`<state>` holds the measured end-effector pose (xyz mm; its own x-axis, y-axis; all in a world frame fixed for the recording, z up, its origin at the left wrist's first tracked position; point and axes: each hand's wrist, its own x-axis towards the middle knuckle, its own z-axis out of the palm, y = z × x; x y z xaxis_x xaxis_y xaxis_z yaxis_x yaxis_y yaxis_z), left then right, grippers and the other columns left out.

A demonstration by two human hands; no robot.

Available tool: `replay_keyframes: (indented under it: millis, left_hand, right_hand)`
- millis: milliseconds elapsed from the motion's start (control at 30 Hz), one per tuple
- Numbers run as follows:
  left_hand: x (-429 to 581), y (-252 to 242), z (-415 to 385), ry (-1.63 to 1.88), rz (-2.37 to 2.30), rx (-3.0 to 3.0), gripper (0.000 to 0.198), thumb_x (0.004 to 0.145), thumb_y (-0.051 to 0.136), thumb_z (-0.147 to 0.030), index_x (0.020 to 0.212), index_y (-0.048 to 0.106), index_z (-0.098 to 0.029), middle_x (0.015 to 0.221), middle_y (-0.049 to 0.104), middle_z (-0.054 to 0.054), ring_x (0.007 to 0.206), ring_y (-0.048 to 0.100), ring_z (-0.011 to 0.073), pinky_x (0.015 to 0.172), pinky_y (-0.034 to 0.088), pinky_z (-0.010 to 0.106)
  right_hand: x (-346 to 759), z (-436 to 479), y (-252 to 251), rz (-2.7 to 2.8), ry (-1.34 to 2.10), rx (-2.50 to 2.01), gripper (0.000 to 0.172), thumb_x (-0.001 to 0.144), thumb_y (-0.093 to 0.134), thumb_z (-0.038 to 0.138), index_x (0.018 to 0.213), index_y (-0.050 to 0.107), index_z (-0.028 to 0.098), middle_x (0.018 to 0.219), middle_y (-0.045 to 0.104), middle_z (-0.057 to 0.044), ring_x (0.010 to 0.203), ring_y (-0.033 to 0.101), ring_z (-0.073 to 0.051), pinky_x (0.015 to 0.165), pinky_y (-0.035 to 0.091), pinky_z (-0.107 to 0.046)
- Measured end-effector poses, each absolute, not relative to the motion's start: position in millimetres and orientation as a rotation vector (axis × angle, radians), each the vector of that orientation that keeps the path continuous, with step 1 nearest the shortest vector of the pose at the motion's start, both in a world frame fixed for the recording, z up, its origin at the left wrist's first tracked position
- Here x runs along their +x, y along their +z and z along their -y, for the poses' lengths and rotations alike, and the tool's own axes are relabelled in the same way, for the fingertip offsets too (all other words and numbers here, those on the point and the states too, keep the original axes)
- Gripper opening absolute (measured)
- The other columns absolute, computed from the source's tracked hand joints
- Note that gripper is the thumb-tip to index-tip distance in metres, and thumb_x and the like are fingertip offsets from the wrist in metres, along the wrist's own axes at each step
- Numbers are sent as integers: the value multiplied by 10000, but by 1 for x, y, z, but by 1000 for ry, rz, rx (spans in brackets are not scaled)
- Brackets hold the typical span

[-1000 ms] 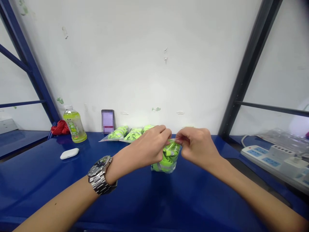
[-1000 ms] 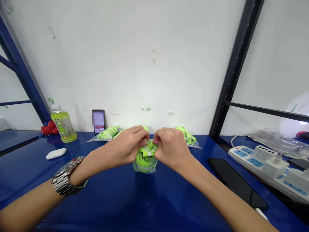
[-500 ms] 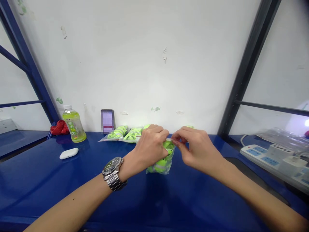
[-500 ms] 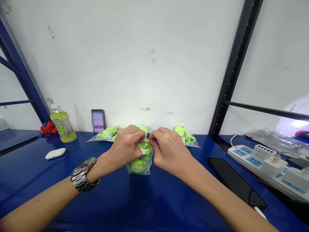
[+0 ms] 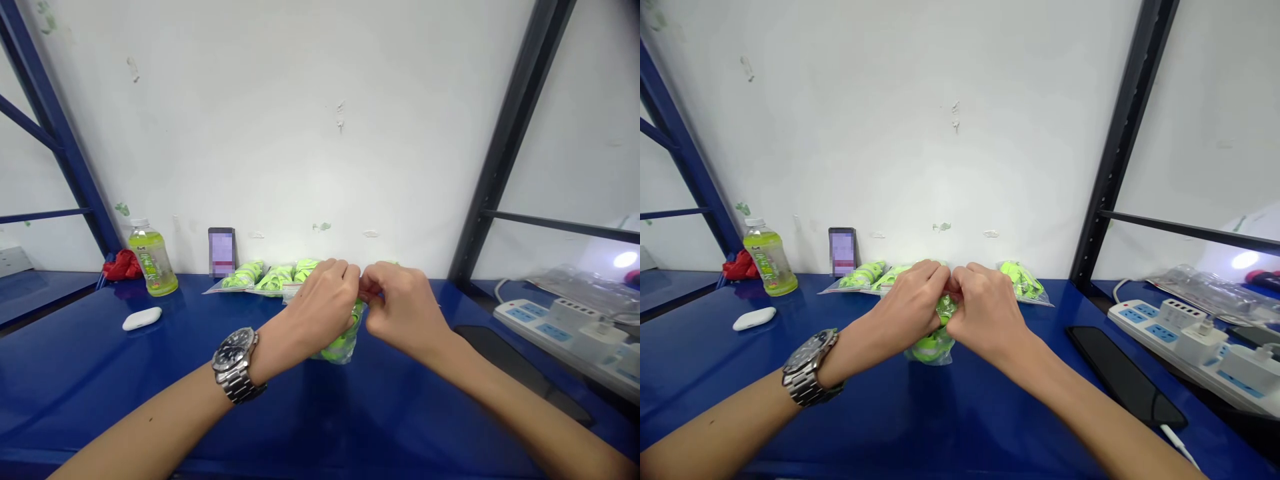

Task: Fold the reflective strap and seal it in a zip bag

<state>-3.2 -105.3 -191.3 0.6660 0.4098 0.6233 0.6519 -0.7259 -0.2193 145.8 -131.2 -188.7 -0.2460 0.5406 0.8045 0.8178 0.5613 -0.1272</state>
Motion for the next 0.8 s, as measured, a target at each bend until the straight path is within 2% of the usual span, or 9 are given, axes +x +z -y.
replay_keyframes:
  millis: [133,300,400,467,633,733,800]
  left_hand:
    - [-1,-198,100,-752,834,-2474,213,660,409,-16,810,428,-167,798,511,77,714,439,195,623,401,319]
    - [-22,-197,92,-704,826,-2692,150,832,385,-36,878,437,-169,855,533,59,770,490,173,672,423,290]
    - [-34,-202,87,-635,829,-2710,214,786,386,16,882,424,-172,867,539,51,776,494,158,674,417,274]
    - [-36,-209,85,-596,844,-2643,231,766,369,33,865,412,-171,853,530,52,757,480,156,664,410,276]
    - [-31,-219,92,-616,763,-2540,192,886,290,-13,851,419,-150,818,508,66,737,467,158,666,418,284]
    - [-34,-219,103,-558,616,-2619,211,894,286,0,906,440,-144,879,500,71,784,474,154,712,429,276]
    - [-36,-220,112,-475,594,-2643,236,877,285,18,930,448,-143,893,491,70,775,466,153,688,422,268]
  right_hand:
    - [150,132,-187,1974,-305,-1146,162,567,464,18,585,524,168,574,551,-3,524,481,-119,523,309,-240]
    - [174,122,-194,1924,-124,-1249,175,611,497,24,602,592,171,584,609,-7,532,520,-134,512,330,-241]
    - [182,121,-200,1909,-53,-1231,164,655,512,45,632,614,171,584,620,-6,536,537,-137,517,359,-242]
    - [183,123,-203,1928,-78,-1192,161,667,510,45,637,607,170,584,615,-6,539,537,-137,518,361,-243]
    - [186,135,-211,1971,-214,-1147,172,662,472,30,618,553,176,555,566,5,511,502,-125,489,328,-234]
    - [194,145,-218,1992,-309,-1140,188,615,437,11,610,504,186,533,516,22,479,452,-112,473,304,-228]
    - [198,151,-224,2009,-356,-1128,204,580,416,2,618,477,193,535,486,29,471,428,-106,466,293,-224]
